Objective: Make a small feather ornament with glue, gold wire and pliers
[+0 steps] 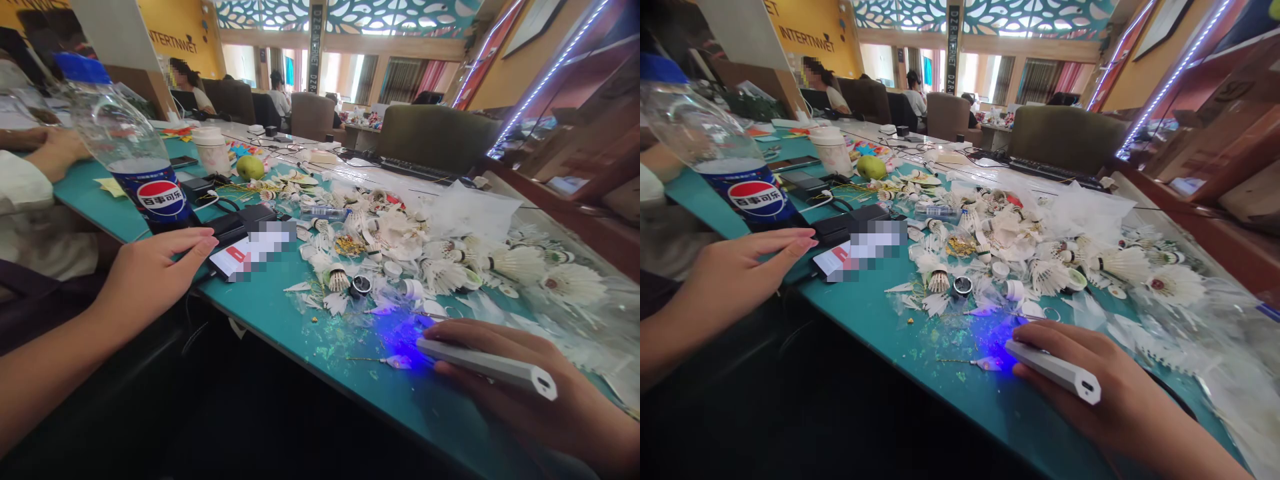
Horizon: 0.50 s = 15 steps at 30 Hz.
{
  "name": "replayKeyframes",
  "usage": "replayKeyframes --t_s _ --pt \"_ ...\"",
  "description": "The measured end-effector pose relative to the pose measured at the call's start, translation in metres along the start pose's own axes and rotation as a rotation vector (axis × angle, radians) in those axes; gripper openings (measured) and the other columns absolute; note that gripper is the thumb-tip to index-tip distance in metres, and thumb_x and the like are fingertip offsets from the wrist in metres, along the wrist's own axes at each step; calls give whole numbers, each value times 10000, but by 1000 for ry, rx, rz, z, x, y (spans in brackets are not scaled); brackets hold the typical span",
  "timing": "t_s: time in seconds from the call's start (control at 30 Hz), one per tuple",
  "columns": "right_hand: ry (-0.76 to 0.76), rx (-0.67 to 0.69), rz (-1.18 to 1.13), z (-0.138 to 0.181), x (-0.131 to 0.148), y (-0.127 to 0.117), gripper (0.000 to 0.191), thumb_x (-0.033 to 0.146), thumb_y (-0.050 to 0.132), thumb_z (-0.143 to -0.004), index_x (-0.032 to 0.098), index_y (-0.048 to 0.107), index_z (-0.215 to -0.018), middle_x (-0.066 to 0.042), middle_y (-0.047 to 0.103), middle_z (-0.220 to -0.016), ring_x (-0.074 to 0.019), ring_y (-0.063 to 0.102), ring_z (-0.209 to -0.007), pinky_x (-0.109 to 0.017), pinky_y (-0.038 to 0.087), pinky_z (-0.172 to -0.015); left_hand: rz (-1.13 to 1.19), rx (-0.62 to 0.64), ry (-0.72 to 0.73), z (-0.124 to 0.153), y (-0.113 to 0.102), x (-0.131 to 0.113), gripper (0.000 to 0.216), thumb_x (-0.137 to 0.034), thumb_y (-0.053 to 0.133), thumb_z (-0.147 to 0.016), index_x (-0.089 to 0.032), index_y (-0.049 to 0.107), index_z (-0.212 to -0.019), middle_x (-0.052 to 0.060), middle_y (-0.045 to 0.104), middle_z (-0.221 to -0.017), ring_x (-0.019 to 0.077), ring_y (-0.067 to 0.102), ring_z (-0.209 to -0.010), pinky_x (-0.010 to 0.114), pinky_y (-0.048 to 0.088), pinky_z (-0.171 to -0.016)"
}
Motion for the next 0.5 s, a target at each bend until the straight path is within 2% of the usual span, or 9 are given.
replayKeyframes --t_s 0.13,0.23,0.37,0.43,0.5 --pt "-9 15 8 -1 2 0 296 263 706 -1052 289 686 -1346 -79 868 -1155 -249 879 -922 -263 718 -785 16 -41 384 16 4 -19 222 -422 729 -1089 -217 799 -1139 87 811 -1283 301 760 -1209 557 604 -1108" --pt "-9 4 14 1 1 -1 317 266 708 -1053 292 678 -1367 -82 866 -1167 -251 879 -928 -272 722 -791 49 -42 583 30 12 -32 228 -427 706 -1104 -223 805 -1078 64 838 -1149 275 789 -1109 526 627 -1067" --pt "10 -8 11 3 -1 0 340 278 734 -1035 298 682 -1370 -86 864 -1171 -271 878 -934 -306 731 -793 86 -65 666 43 19 -42 227 -417 738 -1088 -219 797 -993 41 836 -1012 243 794 -981 473 654 -974" --pt "7 -15 15 2 0 0 330 274 727 -1040 294 676 -1365 -89 863 -1163 -266 877 -919 -305 730 -782 118 -73 646 48 21 -44 210 -416 783 -1047 -240 810 -937 26 844 -937 244 797 -924 466 659 -944" --pt "0 -29 4 0 2 -1 313 256 721 -1042 288 676 -1350 -89 865 -1139 -259 875 -900 -300 727 -771 161 -81 599 52 22 -45 141 -396 828 -983 -321 838 -865 3 859 -869 270 801 -865 483 669 -923"
Point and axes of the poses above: each hand's wrist, its own z-axis away from the middle knuckle, its own y-axis out of the palm, x = y × z, the point moved 4 cm from there along -z, towards the middle knuckle
